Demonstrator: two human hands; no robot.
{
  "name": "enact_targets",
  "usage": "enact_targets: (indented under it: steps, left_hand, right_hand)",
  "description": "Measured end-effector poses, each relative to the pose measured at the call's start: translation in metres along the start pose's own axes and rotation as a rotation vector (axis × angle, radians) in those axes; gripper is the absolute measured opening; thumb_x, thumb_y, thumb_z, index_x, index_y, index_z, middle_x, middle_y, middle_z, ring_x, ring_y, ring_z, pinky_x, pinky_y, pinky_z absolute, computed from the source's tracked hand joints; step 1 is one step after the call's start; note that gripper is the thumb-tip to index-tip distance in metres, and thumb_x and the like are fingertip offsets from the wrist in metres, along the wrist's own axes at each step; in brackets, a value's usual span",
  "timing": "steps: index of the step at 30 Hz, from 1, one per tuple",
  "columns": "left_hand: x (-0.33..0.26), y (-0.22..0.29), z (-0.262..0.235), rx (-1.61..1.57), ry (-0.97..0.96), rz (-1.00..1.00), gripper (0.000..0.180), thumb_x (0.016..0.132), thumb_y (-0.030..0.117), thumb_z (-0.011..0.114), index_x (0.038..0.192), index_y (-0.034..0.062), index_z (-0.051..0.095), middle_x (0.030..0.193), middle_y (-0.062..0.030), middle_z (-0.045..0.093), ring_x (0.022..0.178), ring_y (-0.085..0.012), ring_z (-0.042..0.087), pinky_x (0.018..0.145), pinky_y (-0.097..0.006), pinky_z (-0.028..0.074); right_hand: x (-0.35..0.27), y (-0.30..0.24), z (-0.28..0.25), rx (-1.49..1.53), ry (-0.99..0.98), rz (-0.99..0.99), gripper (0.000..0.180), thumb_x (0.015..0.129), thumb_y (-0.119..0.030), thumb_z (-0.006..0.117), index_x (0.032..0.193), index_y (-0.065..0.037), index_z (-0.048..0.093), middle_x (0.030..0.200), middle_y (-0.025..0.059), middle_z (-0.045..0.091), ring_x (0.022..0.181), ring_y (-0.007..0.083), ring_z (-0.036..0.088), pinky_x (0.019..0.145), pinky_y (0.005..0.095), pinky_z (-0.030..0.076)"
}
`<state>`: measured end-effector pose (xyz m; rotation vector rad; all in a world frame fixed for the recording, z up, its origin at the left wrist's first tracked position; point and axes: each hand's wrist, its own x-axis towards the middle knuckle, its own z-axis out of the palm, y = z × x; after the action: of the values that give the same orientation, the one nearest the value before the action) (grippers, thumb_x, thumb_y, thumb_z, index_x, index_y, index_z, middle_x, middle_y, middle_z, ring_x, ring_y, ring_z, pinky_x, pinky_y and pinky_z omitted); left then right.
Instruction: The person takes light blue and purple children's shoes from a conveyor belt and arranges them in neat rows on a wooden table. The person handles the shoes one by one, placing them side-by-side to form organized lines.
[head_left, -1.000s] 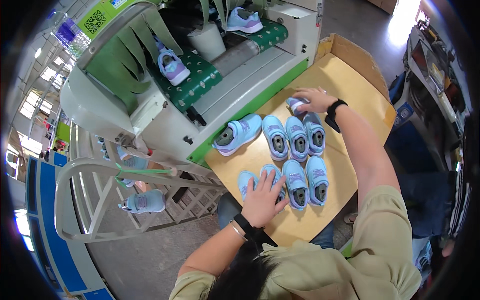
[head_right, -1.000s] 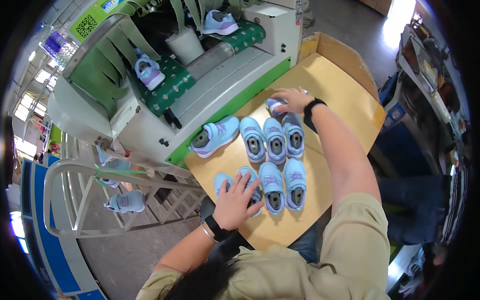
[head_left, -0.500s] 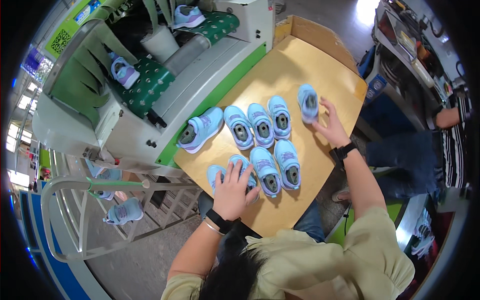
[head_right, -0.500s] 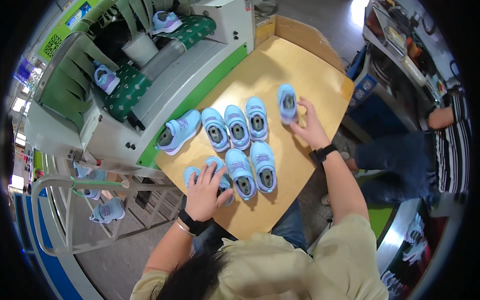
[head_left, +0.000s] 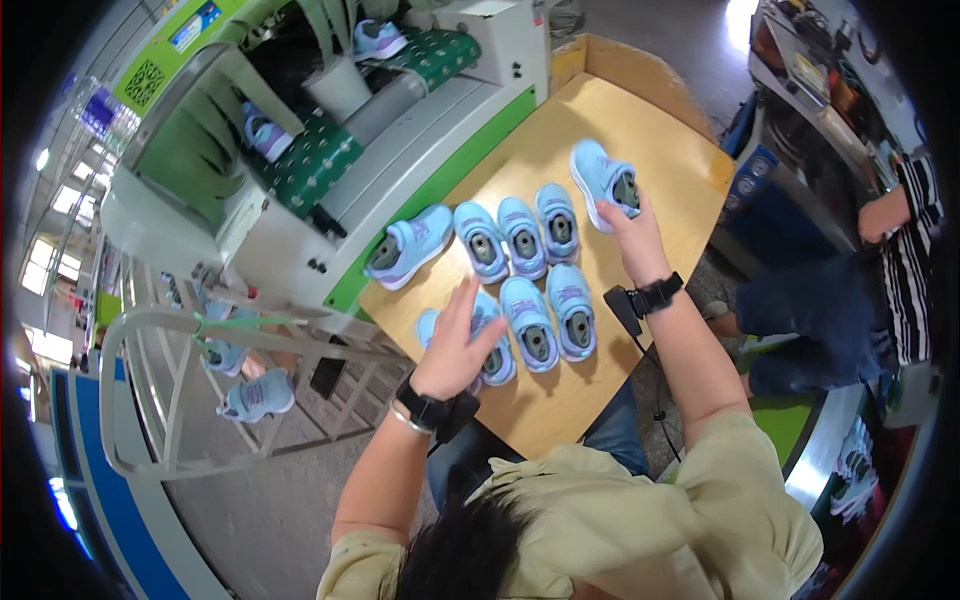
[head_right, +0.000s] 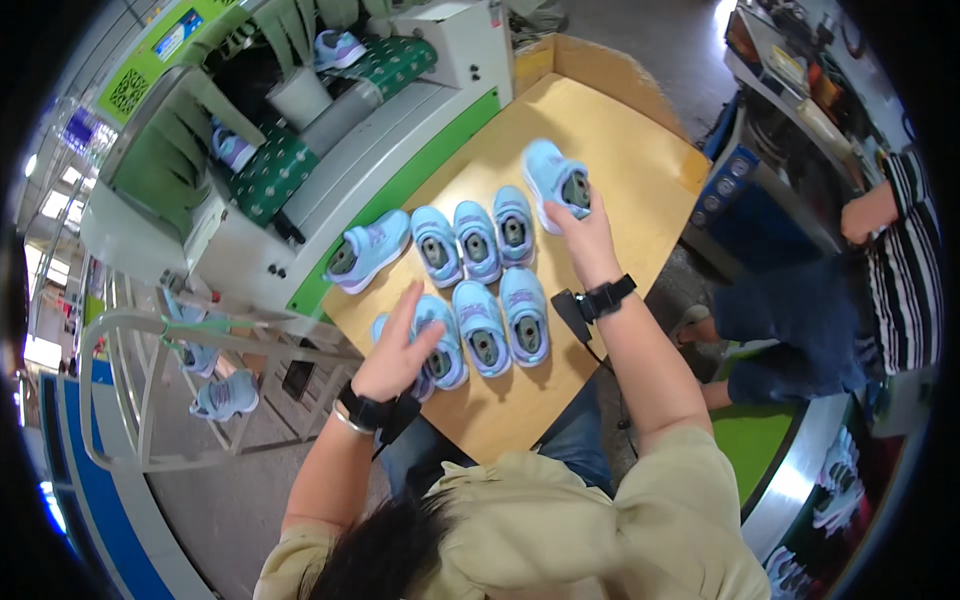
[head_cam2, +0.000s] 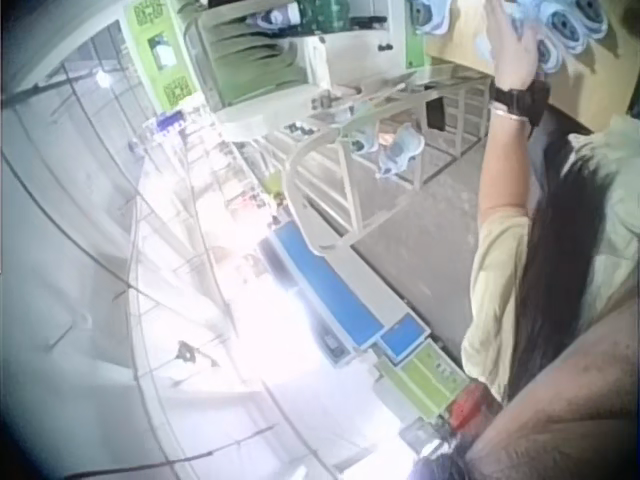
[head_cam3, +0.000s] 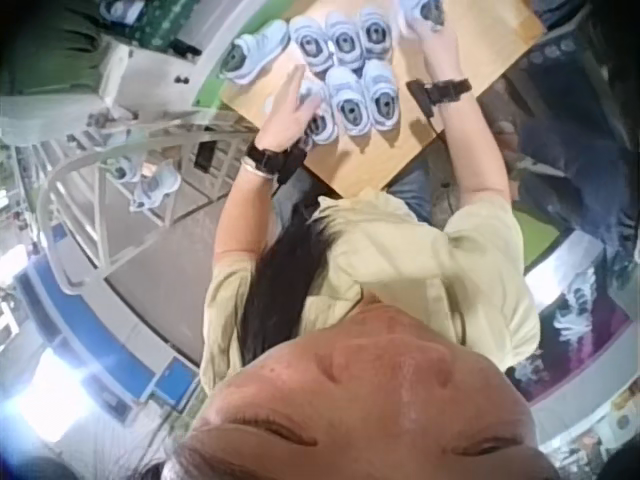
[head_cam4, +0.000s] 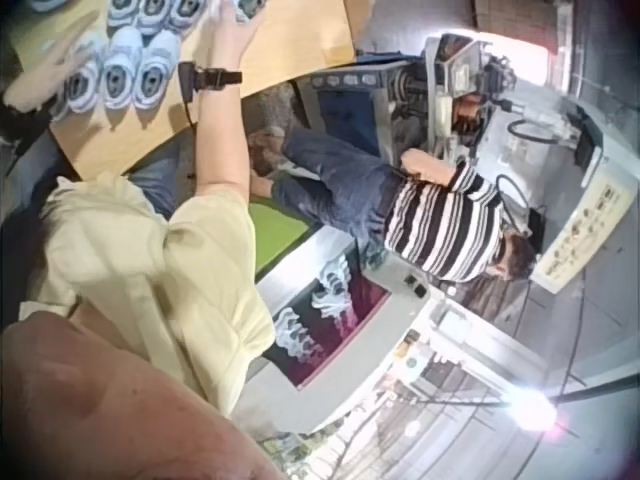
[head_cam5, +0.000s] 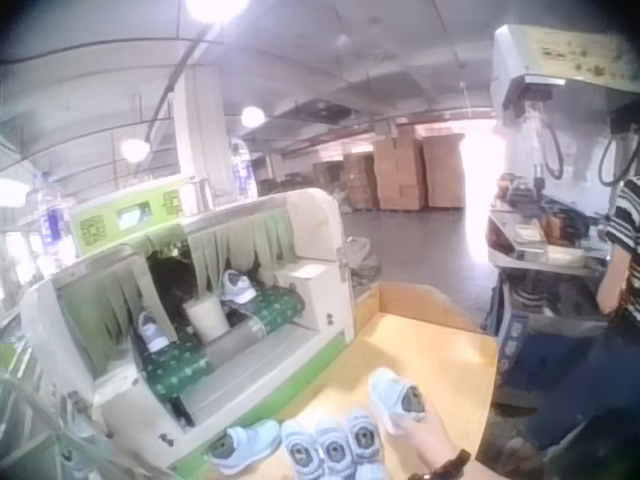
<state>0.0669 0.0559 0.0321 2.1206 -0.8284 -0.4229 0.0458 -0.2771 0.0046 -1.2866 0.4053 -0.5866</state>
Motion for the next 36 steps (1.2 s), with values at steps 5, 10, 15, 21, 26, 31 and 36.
enact_targets:
  steps: [5, 10, 15, 21, 26, 31, 36]
  left_hand:
    - [0.042, 0.059, -0.036, -1.228, -0.004, -0.192, 0.091, 0.095, 0.080, 0.032, 0.163, 0.0205, 0.021, 0.164, -0.0148, 0.032, 0.142, -0.0371, 0.045, 0.106, -0.050, 0.047]
    - [0.063, 0.021, -0.097, -1.493, -0.005, 0.034, 0.082, 0.096, 0.078, 0.030, 0.155, 0.0214, 0.038, 0.147, -0.0146, 0.053, 0.115, -0.0365, 0.065, 0.085, -0.040, 0.058]
    - [0.122, -0.008, -0.187, -1.764, 0.173, 0.085, 0.075, 0.105, 0.060, 0.037, 0.146, -0.0026, 0.040, 0.143, -0.0262, 0.052, 0.129, -0.0420, 0.054, 0.099, -0.048, 0.056]
    - [0.143, -0.030, -0.197, -1.674, 0.487, 0.114, 0.055, 0.110, 0.037, 0.043, 0.139, -0.0096, 0.043, 0.144, -0.0311, 0.049, 0.138, -0.0435, 0.048, 0.115, -0.050, 0.046]
    - [0.112, -0.041, -0.180, -1.827, 0.322, 0.120, 0.062, 0.110, 0.035, 0.043, 0.148, -0.0122, 0.031, 0.155, -0.0293, 0.041, 0.145, -0.0371, 0.042, 0.122, -0.050, 0.036]
    - [0.046, -0.007, -0.090, -0.420, -0.145, -0.035, 0.061, 0.106, 0.040, 0.054, 0.155, 0.0066, 0.039, 0.156, -0.0179, 0.046, 0.143, -0.0316, 0.045, 0.117, -0.044, 0.035]
    - [-0.008, 0.004, 0.010, 0.617, -0.126, -0.004, 0.072, 0.094, 0.054, 0.062, 0.150, 0.0111, 0.047, 0.157, -0.0229, 0.041, 0.142, -0.0421, 0.042, 0.111, -0.071, 0.026]
  right_hand:
    - [-0.049, -0.086, 0.065, -0.043, -0.465, -0.199, 0.093, 0.087, -0.031, 0.082, 0.158, -0.002, 0.028, 0.154, 0.0228, 0.040, 0.141, 0.0336, 0.043, 0.117, 0.0409, 0.035]
    - [0.015, -0.019, 0.037, -0.769, -0.504, -0.098, 0.094, 0.087, -0.029, 0.080, 0.159, -0.007, 0.025, 0.155, 0.0255, 0.034, 0.141, 0.0442, 0.039, 0.119, 0.0450, 0.034]
    - [0.020, 0.037, 0.029, -0.995, -0.493, -0.051, 0.101, 0.081, -0.029, 0.083, 0.159, -0.006, 0.022, 0.147, 0.0316, 0.040, 0.140, 0.0419, 0.042, 0.116, 0.0448, 0.038]
    - [0.030, 0.004, 0.019, -0.702, -0.313, 0.111, 0.089, 0.079, -0.015, 0.072, 0.155, -0.006, 0.026, 0.131, 0.0304, 0.055, 0.122, 0.0396, 0.059, 0.104, 0.0427, 0.048]
    - [0.052, -0.084, 0.090, -0.570, -0.251, -0.395, 0.072, 0.084, -0.022, 0.070, 0.145, -0.005, 0.036, 0.123, 0.0246, 0.061, 0.116, 0.0354, 0.063, 0.102, 0.0412, 0.049]
    - [0.135, -0.144, 0.226, -0.437, -0.250, -0.897, 0.059, 0.083, -0.012, 0.065, 0.138, -0.005, 0.045, 0.122, 0.0264, 0.063, 0.114, 0.0436, 0.063, 0.101, 0.0467, 0.050]
    - [0.200, -0.067, 0.274, -1.030, -0.383, -0.345, 0.085, 0.091, -0.014, 0.063, 0.161, -0.042, 0.024, 0.171, 0.0212, 0.001, 0.149, 0.0558, 0.022, 0.118, 0.0606, 0.031]
